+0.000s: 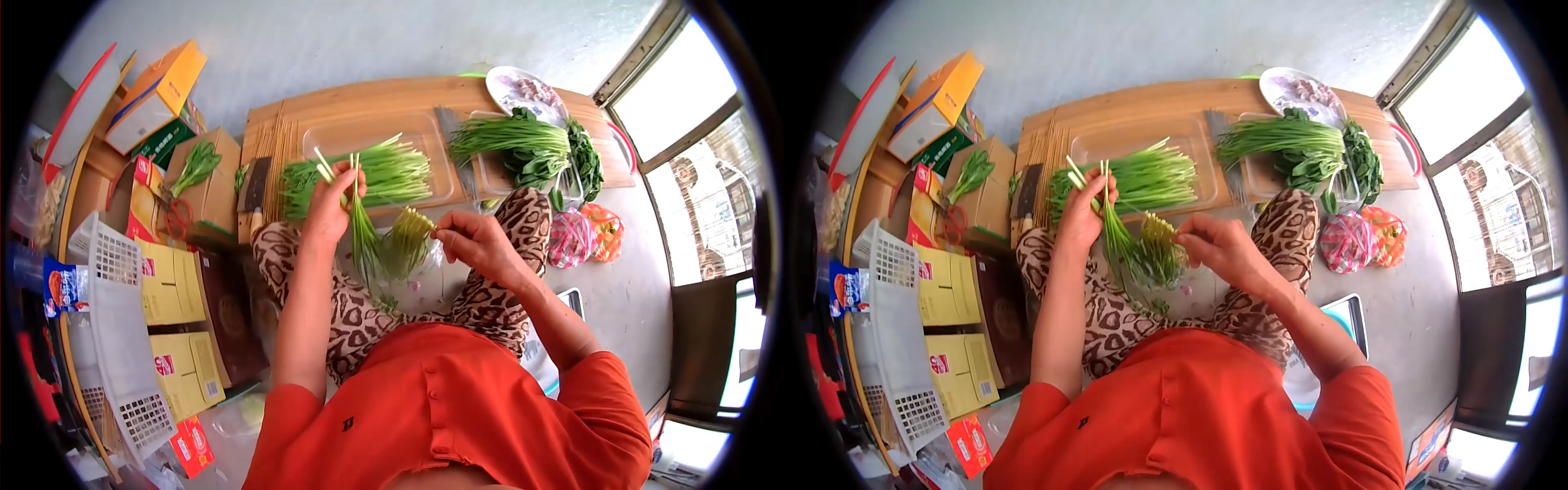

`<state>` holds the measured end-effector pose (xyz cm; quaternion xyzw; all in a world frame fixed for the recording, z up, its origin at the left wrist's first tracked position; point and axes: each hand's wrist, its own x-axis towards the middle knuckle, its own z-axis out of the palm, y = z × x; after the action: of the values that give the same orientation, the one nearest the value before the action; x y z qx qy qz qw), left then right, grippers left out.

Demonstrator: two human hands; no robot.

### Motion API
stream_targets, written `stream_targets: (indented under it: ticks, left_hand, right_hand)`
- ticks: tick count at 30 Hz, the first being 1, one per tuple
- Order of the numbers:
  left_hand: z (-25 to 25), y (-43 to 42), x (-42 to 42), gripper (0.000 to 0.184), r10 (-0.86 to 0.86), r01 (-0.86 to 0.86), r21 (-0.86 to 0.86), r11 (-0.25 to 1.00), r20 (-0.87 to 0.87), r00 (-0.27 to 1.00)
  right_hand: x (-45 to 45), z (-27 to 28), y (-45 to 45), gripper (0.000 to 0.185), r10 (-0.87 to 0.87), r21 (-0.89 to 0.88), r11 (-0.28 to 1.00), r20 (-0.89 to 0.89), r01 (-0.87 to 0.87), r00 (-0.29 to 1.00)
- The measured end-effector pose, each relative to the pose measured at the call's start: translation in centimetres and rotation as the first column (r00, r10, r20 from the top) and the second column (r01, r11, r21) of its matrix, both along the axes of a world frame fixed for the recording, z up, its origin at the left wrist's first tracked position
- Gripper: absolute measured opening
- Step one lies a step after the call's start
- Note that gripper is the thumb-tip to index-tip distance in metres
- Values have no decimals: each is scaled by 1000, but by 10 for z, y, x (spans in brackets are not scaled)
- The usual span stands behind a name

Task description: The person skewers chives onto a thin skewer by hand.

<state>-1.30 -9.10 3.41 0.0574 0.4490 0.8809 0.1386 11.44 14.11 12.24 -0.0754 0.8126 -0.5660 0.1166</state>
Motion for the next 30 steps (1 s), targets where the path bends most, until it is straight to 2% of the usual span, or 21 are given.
stream_targets:
  ticks: [5,12,17,22,30]
  left_hand:
    - [-26,-7,-14,12,20,-24,67,997,63,998]
    - [-25,-7,-5,17,-20,18,46,999,34,999]
    - [-19,-4,8,17,5,-8,39,999,68,998]
    - [-12,3,20,18,39,-40,12,999,64,997]
    - [7,19,32,18,44,-47,43,998,81,996]
  right_hand:
    - [-19,-18,-12,15,-23,-28,999,102,26,995]
    - [-29,-25,-18,13,-62,7,998,40,62,997]
    - [-29,-21,-26,12,-83,34,996,7,83,997]
    - [-21,-23,-25,12,-50,-70,996,36,52,998]
    - [-9,-15,-8,12,-67,-62,996,60,71,996]
